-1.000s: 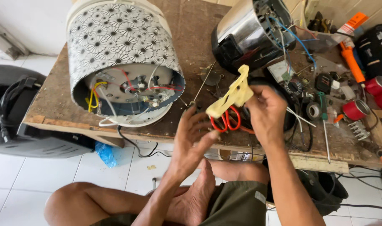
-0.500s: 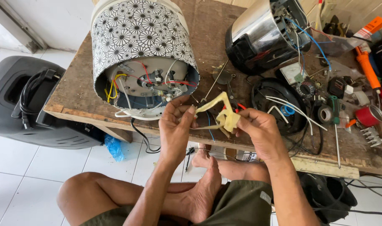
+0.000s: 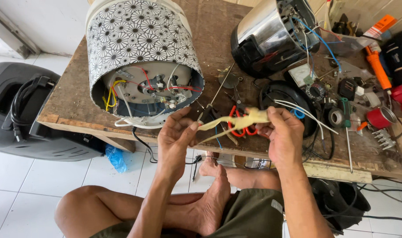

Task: The person sits on the floor and works on the internal wiring of a disassembled appliance. They use scissors to cut a piece of yellow tape and then apply it to the wires inside the device's casing.

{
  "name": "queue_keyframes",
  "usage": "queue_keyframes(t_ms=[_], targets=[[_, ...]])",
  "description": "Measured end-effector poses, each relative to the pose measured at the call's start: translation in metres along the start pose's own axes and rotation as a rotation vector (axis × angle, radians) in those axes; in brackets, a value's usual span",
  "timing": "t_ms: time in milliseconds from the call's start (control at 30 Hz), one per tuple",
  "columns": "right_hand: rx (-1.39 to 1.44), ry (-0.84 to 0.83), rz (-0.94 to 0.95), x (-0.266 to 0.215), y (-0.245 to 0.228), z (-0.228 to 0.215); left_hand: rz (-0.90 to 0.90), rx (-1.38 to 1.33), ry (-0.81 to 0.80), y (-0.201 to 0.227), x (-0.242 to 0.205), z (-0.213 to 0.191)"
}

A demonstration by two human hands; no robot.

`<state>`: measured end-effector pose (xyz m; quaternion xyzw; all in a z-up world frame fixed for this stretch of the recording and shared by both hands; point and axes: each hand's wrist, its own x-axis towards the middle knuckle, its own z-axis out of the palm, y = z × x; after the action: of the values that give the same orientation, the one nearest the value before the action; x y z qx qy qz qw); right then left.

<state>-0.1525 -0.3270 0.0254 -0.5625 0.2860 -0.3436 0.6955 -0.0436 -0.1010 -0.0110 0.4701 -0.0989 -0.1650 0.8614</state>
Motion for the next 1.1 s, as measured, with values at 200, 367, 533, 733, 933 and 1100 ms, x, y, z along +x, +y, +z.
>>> queue_keyframes(t_ms=[200, 367, 533, 733, 933, 1100], targets=[[-0.122, -0.116, -0.034, 0.004, 0.004, -0.011, 0.025, 0.080, 0.026, -0.010, 0.011, -0.015], [-0.387, -0.371, -0.063, -0.029, 0.009, 0.003, 0.034, -0.047, -0.022, -0.003, 0.009, 0.007], [-0.597, -0.509, -0.298, -0.047, 0.028, 0.020, 0.024, -0.141, -0.064, 0.007, -0.001, 0.015], [-0.110, -0.430, -0.043, -0.047, 0.046, 0.030, 0.023, -0.187, -0.058, 0.001, -0.006, 0.002], [0.157, -0.374, 0.175, -0.047, 0.048, 0.031, -0.016, -0.215, -0.071, -0.013, -0.016, -0.006], [0.181, -0.296, 0.131, -0.041, 0.052, 0.022, 0.004, -0.113, -0.091, -0.016, -0.019, -0.013]])
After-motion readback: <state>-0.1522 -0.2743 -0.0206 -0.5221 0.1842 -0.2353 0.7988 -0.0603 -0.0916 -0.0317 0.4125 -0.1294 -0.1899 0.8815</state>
